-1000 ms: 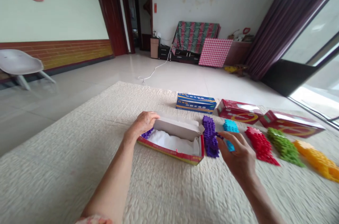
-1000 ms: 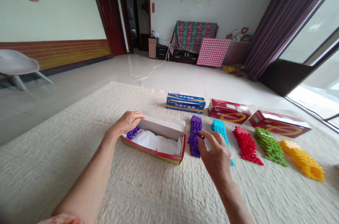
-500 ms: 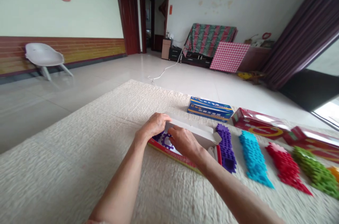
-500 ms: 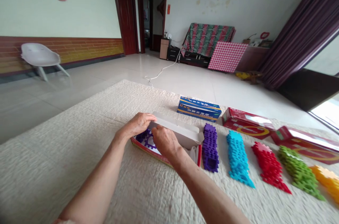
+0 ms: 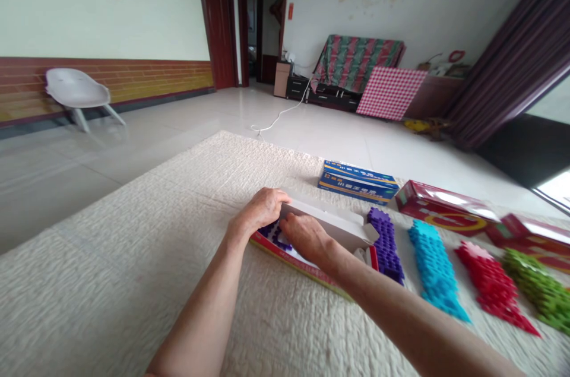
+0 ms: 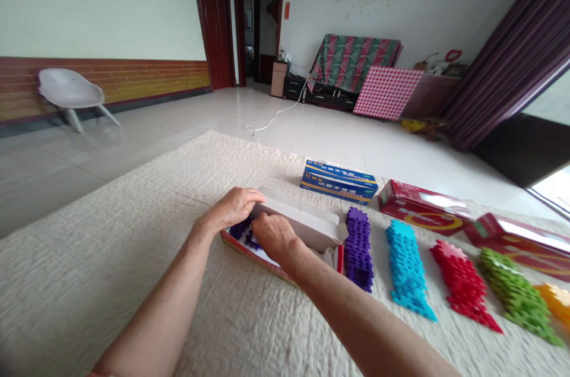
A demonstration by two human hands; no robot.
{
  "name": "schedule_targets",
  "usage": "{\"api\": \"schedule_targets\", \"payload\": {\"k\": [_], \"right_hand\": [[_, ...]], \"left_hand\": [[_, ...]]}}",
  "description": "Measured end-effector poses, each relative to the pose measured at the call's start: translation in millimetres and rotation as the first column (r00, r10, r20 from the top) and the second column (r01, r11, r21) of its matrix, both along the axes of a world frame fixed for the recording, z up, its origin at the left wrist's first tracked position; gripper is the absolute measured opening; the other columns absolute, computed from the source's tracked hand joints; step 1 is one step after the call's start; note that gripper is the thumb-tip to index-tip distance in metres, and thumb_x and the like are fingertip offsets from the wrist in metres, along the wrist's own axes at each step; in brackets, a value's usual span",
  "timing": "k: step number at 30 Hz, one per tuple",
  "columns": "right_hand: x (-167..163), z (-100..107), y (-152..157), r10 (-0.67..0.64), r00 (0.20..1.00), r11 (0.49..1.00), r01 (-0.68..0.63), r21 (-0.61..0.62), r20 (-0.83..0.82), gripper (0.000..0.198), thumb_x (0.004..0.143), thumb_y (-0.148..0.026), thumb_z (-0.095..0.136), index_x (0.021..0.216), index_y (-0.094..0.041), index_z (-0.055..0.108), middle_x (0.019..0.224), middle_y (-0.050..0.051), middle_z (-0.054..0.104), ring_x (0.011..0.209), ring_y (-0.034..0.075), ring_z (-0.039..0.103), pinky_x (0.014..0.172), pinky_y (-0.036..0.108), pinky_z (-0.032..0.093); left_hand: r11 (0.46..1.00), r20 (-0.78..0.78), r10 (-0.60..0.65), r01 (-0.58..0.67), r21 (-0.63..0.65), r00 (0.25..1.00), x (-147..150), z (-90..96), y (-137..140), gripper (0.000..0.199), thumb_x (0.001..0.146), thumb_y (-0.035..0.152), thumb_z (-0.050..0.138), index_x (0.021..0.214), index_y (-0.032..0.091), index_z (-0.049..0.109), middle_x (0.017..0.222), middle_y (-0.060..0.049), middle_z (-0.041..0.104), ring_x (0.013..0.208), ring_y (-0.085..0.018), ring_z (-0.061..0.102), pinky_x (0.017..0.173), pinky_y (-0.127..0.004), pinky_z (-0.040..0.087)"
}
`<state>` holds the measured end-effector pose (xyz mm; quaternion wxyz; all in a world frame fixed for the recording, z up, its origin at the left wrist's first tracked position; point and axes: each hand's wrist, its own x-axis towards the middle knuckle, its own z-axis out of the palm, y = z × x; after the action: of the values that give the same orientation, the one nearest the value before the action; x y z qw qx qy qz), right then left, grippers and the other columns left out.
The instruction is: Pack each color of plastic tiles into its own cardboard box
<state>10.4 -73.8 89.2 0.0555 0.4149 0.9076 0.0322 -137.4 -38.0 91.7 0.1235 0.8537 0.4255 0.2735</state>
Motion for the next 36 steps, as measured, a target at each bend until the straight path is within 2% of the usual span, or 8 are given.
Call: {"api": "schedule_targets", "payload": {"k": [4,7,10,13,16,23,29,36], "right_hand": [[-1.1,6.1,-2.9,0.002,1.000,1.000,-0.002,0.017,-0.025,0.024,0.082,-0.001,0.048,0.083,-0.012,0.070,0.084,0.010,0.070,0.075,0.018,0.067,0.064,0.024,0.047],[14.0,25.9,-11.4,-0.053,0.996,0.997,0.057,0.057,-0.078,0.023,0.085,-0.007,0.046,0.084,-0.013,0.068,0.081,0.009,0.068,0.066,0.014,0.064,0.058,0.023,0.043],[56.1,49.7,-25.8,-0.119,0.935,0.978,0.169,0.126,-0.333,0.024,0.091,-0.020,0.044,0.082,-0.016,0.067,0.078,0.005,0.065,0.063,0.011,0.059,0.057,0.022,0.040],[115.2,57.9,-44.6,-0.146,0.794,0.917,0.332,0.219,-0.591,0.022,0.091,-0.025,0.046,0.085,-0.018,0.067,0.078,0.002,0.063,0.069,0.011,0.058,0.064,0.022,0.041],[166.5,41.4,-66.0,-0.247,0.718,0.845,0.489,0.218,-0.651,0.018,0.089,-0.025,0.050,0.088,-0.019,0.067,0.077,0.002,0.062,0.069,0.012,0.058,0.065,0.023,0.042],[198.1,-15.6,-93.5,-0.434,0.777,0.845,0.526,0.091,-0.456,0.023,0.087,-0.019,0.049,0.104,-0.020,0.064,0.100,0.006,0.062,0.090,0.017,0.059,0.077,0.028,0.046],[199.0,-24.1,-89.9,-0.466,0.812,0.837,0.534,0.124,-0.352,0.023,0.086,-0.017,0.049,0.102,-0.020,0.065,0.098,0.007,0.061,0.090,0.019,0.057,0.084,0.033,0.044],[204.6,-23.7,-92.6,-0.431,0.807,0.836,0.525,0.157,-0.405,0.020,0.087,-0.021,0.048,0.096,-0.020,0.066,0.096,0.006,0.063,0.087,0.018,0.059,0.079,0.032,0.046]], "left_hand": [[1.000,-0.004,0.000,0.000,0.000,1.000,0.3,0.6,0.8,0.038,0.078,0.001,0.041,0.093,0.016,0.073,0.101,-0.006,0.073,0.096,-0.016,0.065,0.090,-0.024,0.046],[1.000,-0.032,-0.014,0.013,-0.015,0.999,0.9,3.0,1.0,0.038,0.078,0.001,0.042,0.091,0.018,0.073,0.098,-0.004,0.073,0.093,-0.015,0.066,0.086,-0.024,0.047],[1.000,-0.037,-0.018,0.017,-0.007,0.999,2.0,4.0,1.0,0.037,0.078,0.002,0.043,0.089,0.020,0.073,0.096,-0.002,0.073,0.090,-0.015,0.066,0.085,-0.025,0.048],[1.000,-0.033,0.009,-0.009,0.020,0.999,2.2,2.1,2.1,0.035,0.079,0.005,0.044,0.092,0.020,0.073,0.100,-0.003,0.073,0.094,-0.016,0.066,0.089,-0.027,0.047],[0.999,-0.051,0.027,-0.025,0.030,0.998,1.3,-1.7,4.9,0.035,0.079,0.008,0.044,0.092,0.020,0.073,0.102,-0.002,0.073,0.096,-0.017,0.067,0.090,-0.028,0.048],[0.997,-0.046,0.019,-0.015,0.074,0.999,-0.9,-7.5,6.7,0.036,0.080,0.015,0.040,0.094,0.022,0.073,0.101,0.000,0.073,0.093,-0.016,0.067,0.090,-0.027,0.049],[0.998,-0.052,0.019,-0.015,0.062,0.998,-1.2,-7.8,7.1,0.036,0.080,0.016,0.041,0.094,0.021,0.073,0.102,-0.001,0.073,0.095,-0.017,0.067,0.090,-0.027,0.049],[0.999,-0.054,0.030,-0.027,0.040,0.998,-0.4,-4.1,5.7,0.036,0.079,0.012,0.041,0.094,0.021,0.073,0.102,0.000,0.073,0.094,-0.016,0.067,0.091,-0.027,0.048]]}}
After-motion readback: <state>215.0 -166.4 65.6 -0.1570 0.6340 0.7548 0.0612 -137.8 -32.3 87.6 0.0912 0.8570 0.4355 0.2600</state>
